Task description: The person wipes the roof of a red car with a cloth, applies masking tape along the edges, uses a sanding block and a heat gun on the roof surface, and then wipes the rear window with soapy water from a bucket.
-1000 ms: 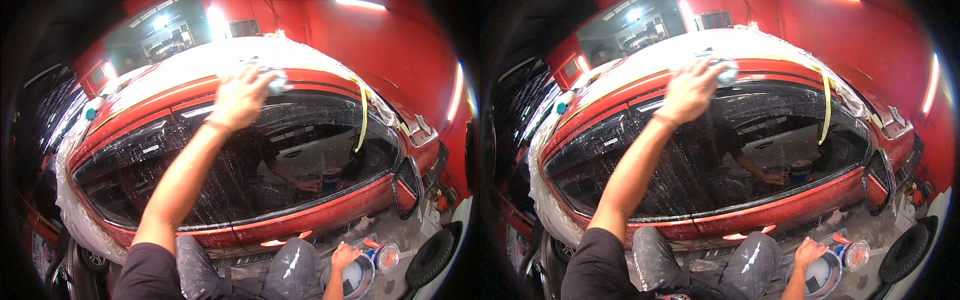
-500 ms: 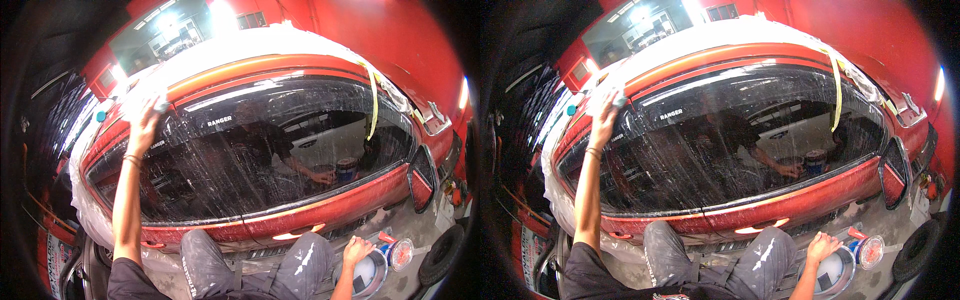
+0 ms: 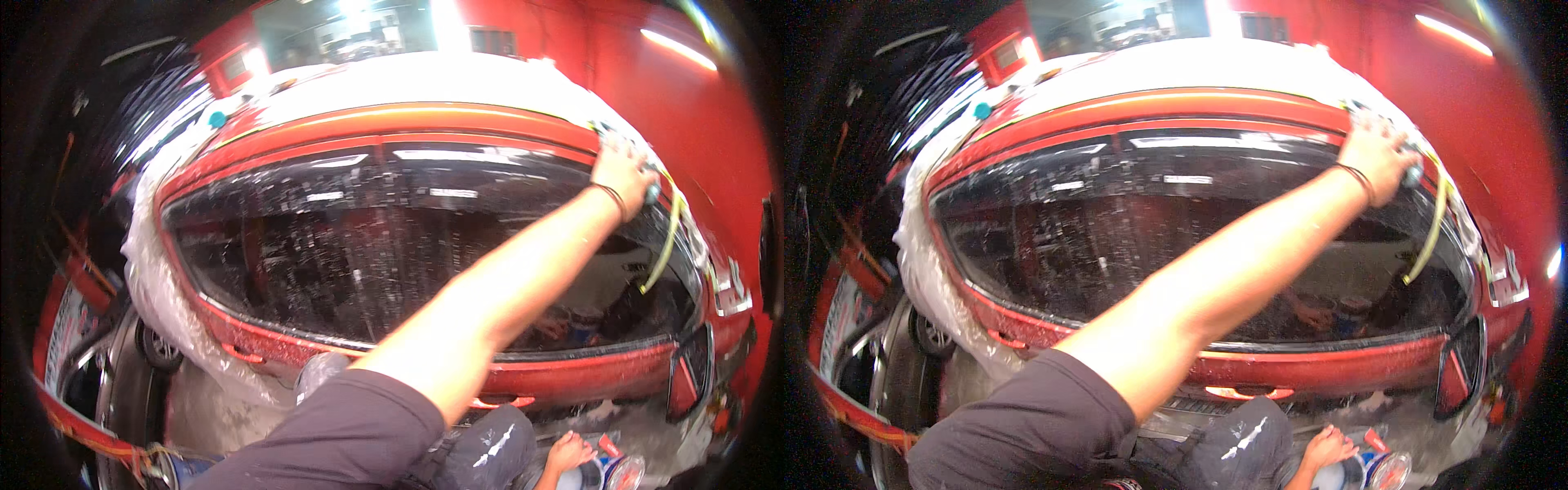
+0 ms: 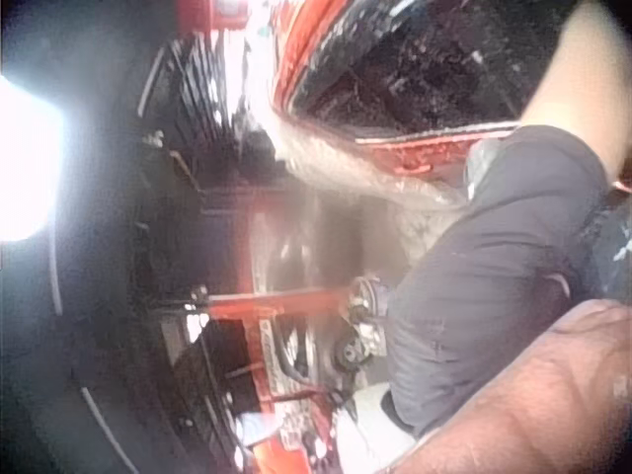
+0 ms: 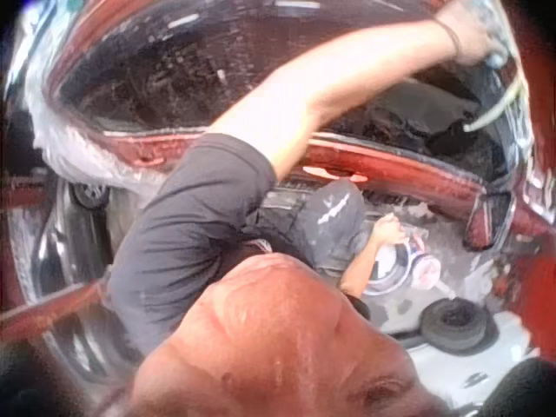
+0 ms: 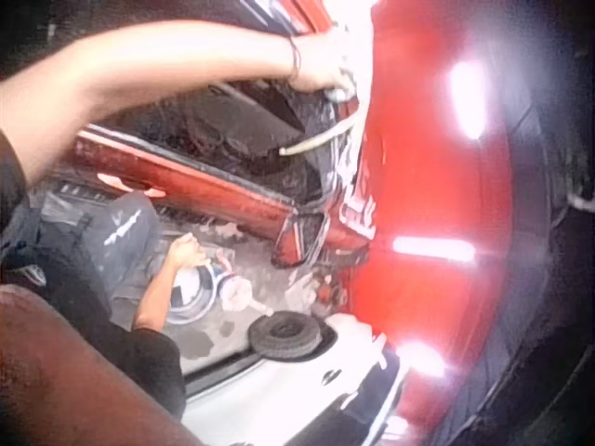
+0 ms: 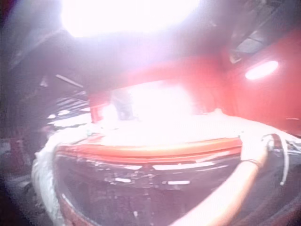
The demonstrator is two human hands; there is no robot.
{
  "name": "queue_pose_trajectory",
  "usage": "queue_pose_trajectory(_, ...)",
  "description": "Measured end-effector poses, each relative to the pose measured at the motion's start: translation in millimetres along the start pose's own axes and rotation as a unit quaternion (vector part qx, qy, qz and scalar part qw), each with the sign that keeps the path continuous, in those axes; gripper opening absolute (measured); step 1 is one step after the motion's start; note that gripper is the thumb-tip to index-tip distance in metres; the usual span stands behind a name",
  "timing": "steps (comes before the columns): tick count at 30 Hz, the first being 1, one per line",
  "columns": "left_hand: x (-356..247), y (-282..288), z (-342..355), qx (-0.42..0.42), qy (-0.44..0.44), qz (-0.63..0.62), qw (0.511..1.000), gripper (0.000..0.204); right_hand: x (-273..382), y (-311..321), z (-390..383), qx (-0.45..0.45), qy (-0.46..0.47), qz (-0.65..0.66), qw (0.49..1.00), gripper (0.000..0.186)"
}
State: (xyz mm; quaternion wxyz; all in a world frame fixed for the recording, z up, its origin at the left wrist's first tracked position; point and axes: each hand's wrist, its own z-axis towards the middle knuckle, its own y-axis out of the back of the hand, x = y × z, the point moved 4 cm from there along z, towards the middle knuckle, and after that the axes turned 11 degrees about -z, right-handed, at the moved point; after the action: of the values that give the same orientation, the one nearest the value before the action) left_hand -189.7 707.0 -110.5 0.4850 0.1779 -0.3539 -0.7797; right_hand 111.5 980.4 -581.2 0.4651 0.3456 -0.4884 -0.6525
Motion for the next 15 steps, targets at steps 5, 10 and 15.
queue_pose_trajectory(5,44,55,-47,-0.049,-0.043,0.021,0.998,0.042,-17,1,-2,-0.023,0.041,-0.077,0.996,0.041)
queue_pose_trajectory(10,143,201,-169,-0.109,-0.003,0.054,0.993,0.044,-23,-16,0,-0.234,0.091,-0.140,0.958,0.048)
queue_pose_trajectory(15,254,330,-299,-0.138,0.115,0.138,0.974,0.041,-24,-21,-2,-0.207,0.127,-0.159,0.957,0.051)
